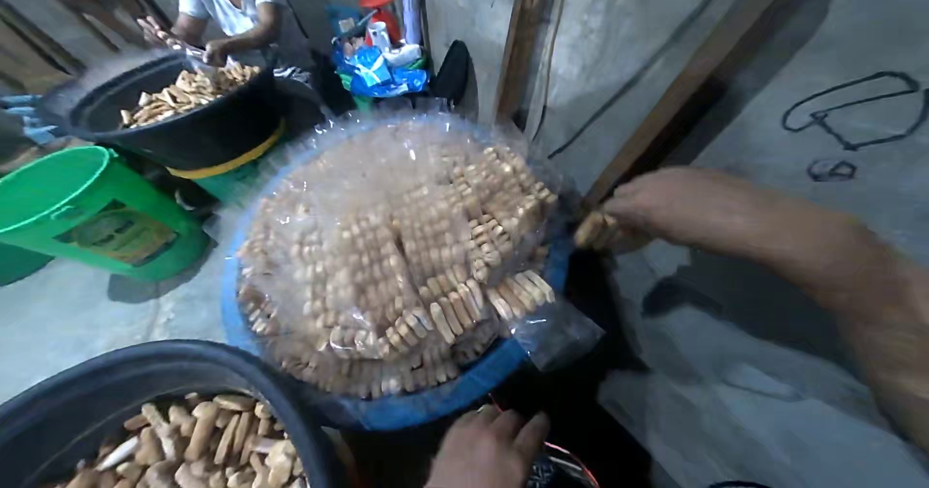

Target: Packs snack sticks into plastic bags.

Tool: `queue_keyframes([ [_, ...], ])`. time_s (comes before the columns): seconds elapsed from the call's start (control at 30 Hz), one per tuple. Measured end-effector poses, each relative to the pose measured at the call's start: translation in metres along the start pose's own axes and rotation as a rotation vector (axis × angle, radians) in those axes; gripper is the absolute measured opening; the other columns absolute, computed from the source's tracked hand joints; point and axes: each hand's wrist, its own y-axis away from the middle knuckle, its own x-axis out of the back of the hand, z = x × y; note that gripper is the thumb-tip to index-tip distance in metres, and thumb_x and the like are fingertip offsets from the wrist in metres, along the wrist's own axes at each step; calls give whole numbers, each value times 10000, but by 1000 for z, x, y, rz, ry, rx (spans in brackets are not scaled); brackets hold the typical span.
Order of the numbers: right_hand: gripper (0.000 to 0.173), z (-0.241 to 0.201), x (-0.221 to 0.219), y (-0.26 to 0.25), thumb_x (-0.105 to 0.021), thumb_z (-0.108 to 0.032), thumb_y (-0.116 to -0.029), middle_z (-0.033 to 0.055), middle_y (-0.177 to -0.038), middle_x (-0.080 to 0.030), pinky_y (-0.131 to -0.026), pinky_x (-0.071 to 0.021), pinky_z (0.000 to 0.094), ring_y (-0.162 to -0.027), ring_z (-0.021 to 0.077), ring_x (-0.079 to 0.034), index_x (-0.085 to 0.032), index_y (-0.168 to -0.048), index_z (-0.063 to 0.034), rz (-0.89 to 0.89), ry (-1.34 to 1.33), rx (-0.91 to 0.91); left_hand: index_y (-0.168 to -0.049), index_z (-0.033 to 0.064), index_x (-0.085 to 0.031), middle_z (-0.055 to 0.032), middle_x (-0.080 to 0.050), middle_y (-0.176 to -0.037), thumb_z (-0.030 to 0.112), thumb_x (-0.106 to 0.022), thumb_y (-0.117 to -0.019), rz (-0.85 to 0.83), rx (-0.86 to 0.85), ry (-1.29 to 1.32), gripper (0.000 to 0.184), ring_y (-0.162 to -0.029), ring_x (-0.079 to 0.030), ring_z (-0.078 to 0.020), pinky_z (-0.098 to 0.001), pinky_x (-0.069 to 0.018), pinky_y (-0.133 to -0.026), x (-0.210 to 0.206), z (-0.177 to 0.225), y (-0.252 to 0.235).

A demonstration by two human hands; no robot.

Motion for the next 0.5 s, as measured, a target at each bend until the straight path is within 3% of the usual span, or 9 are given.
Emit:
queue_keyframes([
  [0.03, 158, -13, 3, 1, -656, -67, -986, 179, -1039, -717, -901, -537, 594, -1001, 389, -692, -742, -1119, -63, -187, -52, -67, -1274, 48, -693, -170, -740, -970, 35, -614, -961, -76, 0, 42, 323, -867, -738, -348, -475, -607, -735, -10, -2, -24],
  [0.07, 223, -24, 8, 3, -579, -85, -1036, 215, -1138, -695, -968, -497, 601, -1090, 414, -663, -702, -1214, -33, -361, -109, -97, -1383, 32, -611, -212, -726, -1073, 59, -586, -996, -178, 62, 99, 389, -939, -730, -384, -513, -598, -788, -12, -3, -48],
  [0.1, 269, -31, 13, 4, -524, -82, -1061, 254, -1205, -667, -1000, -466, 615, -1148, 449, -632, -654, -1280, 5, -488, -133, -80, -1478, 35, -509, -245, -678, -1211, 87, -537, -1035, -277, 162, 171, 447, -1064, -695, -402, -531, -561, -906, -6, -4, -71],
  [0.13, 296, -37, 16, 6, -505, -70, -1067, 274, -1247, -648, -1015, -451, 619, -1183, 470, -612, -623, -1321, 28, -568, -133, -47, -1508, 28, -460, -256, -623, -1314, 100, -518, -1047, -285, 243, 243, 470, -1152, -659, -386, -510, -524, -992, 1, -8, -90],
  [0.2, 291, -43, 15, 10, -514, -63, -1062, 271, -1227, -657, -1002, -460, 619, -1165, 473, -621, -629, -1313, 29, -582, -135, 24, -1559, 11, -358, -234, -533, -1440, 42, -523, -1022, -149, 323, 367, 563, -1214, -625, -311, -428, -504, -1040, 15, -24, -111],
  [0.27, 208, -43, 6, 16, -573, 0, -1013, 249, -1069, -698, -922, -502, 621, -1032, 460, -670, -696, -1179, 14, -346, -169, 117, -1580, -22, -265, -206, -547, -1440, -12, -495, -1019, -9, 357, 480, 607, -1228, -621, -244, -367, -499, -1047, 27, -42, -121],
  [0.37, 244, -29, -24, 0, -685, 55, -899, 133, -834, -705, -744, -557, 512, -807, 343, -703, -761, -1069, -103, 278, -73, 339, -1601, 3, -215, -174, -552, -1459, 7, -461, -1046, 2, 413, 563, 607, -1272, -604, -198, -335, -468, -1089, 34, -54, -125],
  [0.43, 230, -10, -37, -32, -702, 47, -877, 107, -824, -696, -717, -539, 467, -815, 312, -687, -763, -1047, -96, 466, 39, 472, -1598, -1, -220, -187, -554, -1453, 4, -472, -1041, 21, 434, 591, 611, -1282, -599, -206, -336, -464, -1095, 28, -51, -123],
  [0.5, 192, 2, -45, -63, -684, 90, -864, 118, -869, -701, -788, -543, 470, -899, 318, -688, -745, -977, -53, 498, 114, 561, -1577, -18, -283, -207, -607, -1378, 2, -512, -1023, 97, 409, 504, 600, -1204, -648, -232, -352, -507, -1038, 18, -46, -117],
])
